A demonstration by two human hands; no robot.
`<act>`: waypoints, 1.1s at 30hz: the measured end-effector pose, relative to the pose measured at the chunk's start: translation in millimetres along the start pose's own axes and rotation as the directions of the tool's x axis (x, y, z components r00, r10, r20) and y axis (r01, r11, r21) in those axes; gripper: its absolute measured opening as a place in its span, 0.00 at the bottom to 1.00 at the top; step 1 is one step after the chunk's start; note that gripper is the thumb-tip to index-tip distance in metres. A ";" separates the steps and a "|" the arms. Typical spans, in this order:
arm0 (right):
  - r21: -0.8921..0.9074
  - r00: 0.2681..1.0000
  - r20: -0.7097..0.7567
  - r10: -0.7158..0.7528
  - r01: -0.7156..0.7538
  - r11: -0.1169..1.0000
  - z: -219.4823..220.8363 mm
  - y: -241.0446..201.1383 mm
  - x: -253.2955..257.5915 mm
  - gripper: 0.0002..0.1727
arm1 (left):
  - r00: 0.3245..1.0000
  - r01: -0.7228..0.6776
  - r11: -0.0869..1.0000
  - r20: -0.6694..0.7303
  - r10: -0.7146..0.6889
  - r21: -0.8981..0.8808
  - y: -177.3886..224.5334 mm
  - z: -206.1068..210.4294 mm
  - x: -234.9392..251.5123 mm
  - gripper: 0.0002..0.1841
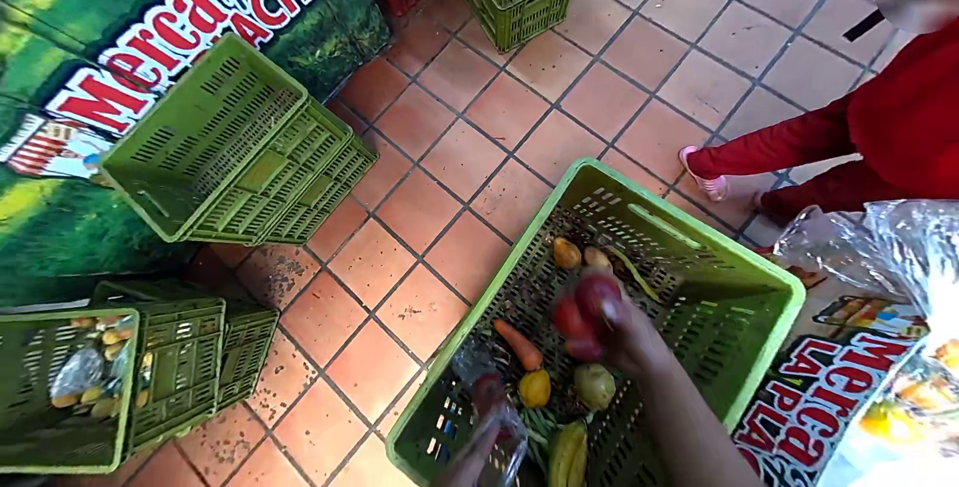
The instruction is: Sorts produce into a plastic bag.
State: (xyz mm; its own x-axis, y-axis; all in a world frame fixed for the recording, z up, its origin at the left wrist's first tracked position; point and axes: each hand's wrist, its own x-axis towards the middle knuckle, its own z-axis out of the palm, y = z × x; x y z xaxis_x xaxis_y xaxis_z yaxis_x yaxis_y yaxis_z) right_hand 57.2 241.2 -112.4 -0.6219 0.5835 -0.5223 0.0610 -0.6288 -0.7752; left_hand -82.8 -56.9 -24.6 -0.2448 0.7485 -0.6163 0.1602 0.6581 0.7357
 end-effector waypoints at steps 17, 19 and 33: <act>0.195 0.667 0.013 0.745 -0.732 0.653 126.6 76.4 -177.9 0.33 | 0.966 -0.159 0.967 0.236 0.110 0.197 -39.0 6.1 6.4 0.38; 0.292 0.740 -0.028 0.672 -0.637 0.713 135.0 80.5 -188.2 0.31 | 0.950 -0.160 0.964 0.298 0.093 0.210 -38.2 1.0 9.6 0.38; -0.950 0.845 0.131 -0.518 0.257 0.179 175.1 -28.9 -241.6 0.10 | 0.894 -0.225 0.969 0.373 0.248 -0.105 141.4 -96.4 -21.2 0.39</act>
State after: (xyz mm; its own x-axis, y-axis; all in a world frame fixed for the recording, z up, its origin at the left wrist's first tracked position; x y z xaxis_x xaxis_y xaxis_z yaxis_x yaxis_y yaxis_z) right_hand 69.0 28.4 98.4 -0.6599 0.7514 0.0067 0.5925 0.5258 -0.6102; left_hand -147.2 12.4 119.6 0.1772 0.8631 -0.4729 0.1098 0.4602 0.8810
